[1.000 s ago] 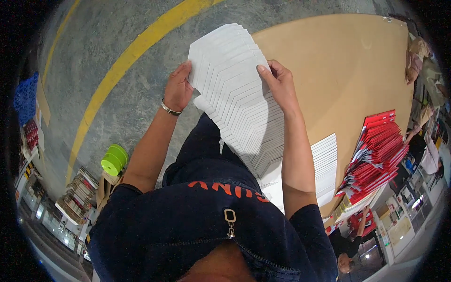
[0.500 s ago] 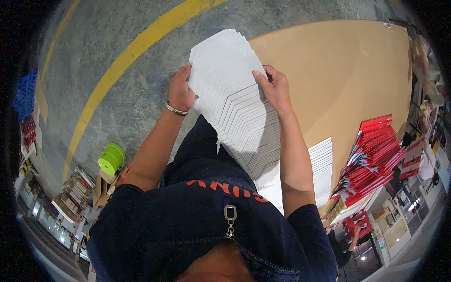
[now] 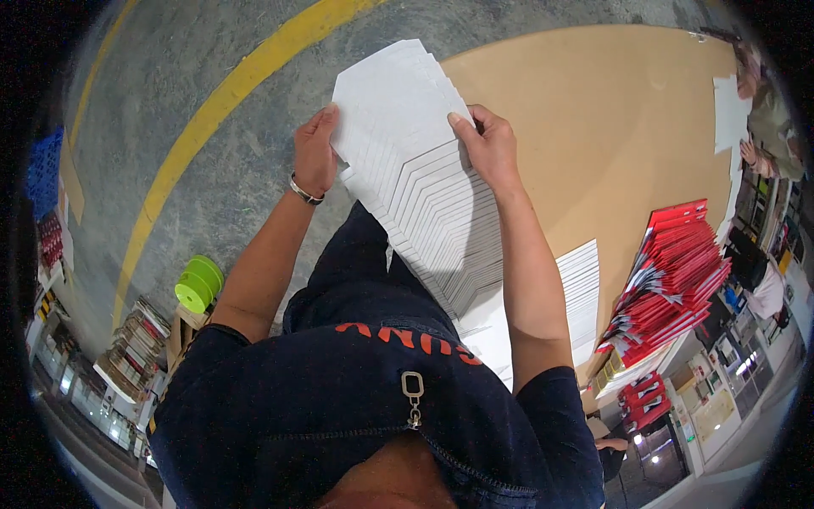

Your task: Picking up, sorting, and arranging flat cardboard packaging materials on a workspace table.

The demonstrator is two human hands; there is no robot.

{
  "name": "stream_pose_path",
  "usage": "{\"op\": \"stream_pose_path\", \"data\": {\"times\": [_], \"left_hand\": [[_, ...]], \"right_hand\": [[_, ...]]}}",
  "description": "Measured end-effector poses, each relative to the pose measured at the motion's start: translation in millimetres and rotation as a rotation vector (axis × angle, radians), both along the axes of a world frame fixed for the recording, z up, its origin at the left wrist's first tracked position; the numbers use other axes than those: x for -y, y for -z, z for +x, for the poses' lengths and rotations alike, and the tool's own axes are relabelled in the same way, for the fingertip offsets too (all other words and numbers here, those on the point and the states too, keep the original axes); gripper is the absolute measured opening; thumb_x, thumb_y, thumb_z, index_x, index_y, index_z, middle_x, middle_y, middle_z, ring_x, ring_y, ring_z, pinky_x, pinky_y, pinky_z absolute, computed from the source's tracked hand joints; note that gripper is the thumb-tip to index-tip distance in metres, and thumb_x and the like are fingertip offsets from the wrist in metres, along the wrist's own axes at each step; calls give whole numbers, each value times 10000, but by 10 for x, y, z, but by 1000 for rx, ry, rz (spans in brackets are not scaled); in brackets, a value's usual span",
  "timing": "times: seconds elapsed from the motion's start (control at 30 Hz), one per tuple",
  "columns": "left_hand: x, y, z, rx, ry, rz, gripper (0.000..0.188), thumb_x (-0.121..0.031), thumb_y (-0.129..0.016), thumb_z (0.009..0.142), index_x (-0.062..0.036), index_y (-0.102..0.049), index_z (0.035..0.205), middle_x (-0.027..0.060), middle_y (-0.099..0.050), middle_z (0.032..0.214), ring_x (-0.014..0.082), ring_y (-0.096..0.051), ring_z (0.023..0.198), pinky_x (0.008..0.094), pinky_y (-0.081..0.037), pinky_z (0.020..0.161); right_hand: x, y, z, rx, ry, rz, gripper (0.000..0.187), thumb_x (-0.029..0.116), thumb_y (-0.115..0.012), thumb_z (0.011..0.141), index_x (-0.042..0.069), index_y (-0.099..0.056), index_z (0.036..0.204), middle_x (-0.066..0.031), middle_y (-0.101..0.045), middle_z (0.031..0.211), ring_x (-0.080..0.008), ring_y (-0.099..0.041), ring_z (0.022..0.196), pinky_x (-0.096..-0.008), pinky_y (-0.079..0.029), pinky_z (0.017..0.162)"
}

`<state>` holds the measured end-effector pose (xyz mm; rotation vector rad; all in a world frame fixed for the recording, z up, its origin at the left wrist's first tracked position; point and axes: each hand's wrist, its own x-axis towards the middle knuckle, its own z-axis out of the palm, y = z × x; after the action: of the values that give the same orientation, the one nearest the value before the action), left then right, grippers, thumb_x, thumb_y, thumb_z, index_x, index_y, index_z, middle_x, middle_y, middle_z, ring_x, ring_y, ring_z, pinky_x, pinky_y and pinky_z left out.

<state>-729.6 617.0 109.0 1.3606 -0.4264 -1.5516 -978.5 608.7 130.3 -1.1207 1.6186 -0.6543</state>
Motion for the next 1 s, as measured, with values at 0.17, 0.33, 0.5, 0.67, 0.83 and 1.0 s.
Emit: {"op": "stream_pose_path", "data": {"times": [0.17,0.33,0.5,0.67,0.83,1.0], "left_hand": [[-18,8,-10,24,-24,-2,245,-215,-587,905,14,-672,911,-39,-614,803,25,-502,722,198,-414,656],[23,-67,-52,10,30,-22,169,-151,-634,867,9,-669,907,-5,-638,803,37,-538,683,203,-434,609],[38,-8,-76,-5,-27,-17,144,-121,-630,859,12,-663,902,22,-650,816,53,-558,675,209,-441,595],[60,-63,-86,-174,-92,18,156,-104,-618,859,24,-656,940,42,-665,861,71,-587,722,219,-459,643],[56,-100,-73,-141,-59,-58,194,-121,-615,865,32,-651,979,39,-667,873,70,-595,749,216,-461,657],[53,-76,-53,-65,19,-56,195,-134,-622,864,22,-657,974,26,-665,855,60,-584,727,215,-460,644]], "right_hand": [[-2,-35,-10,-1,-18,28,241,253,-655,837,13,-640,827,22,-501,568,-51,-418,537,-240,-365,497],[-2,-6,-44,-41,-39,-19,276,276,-662,827,3,-628,796,20,-497,554,-65,-419,527,-257,-368,496],[15,-136,-16,-216,-100,36,280,287,-658,830,11,-634,792,30,-482,546,-62,-403,526,-247,-356,498],[4,-119,-38,-88,-85,63,278,288,-653,838,11,-644,814,36,-488,554,-50,-402,539,-241,-353,503],[-7,-131,4,-40,-48,63,263,275,-652,844,12,-659,843,42,-508,593,-46,-410,555,-229,-361,515],[-4,-162,3,-64,-53,68,254,259,-652,846,5,-652,834,45,-510,610,-44,-412,564,-215,-355,522]]}}
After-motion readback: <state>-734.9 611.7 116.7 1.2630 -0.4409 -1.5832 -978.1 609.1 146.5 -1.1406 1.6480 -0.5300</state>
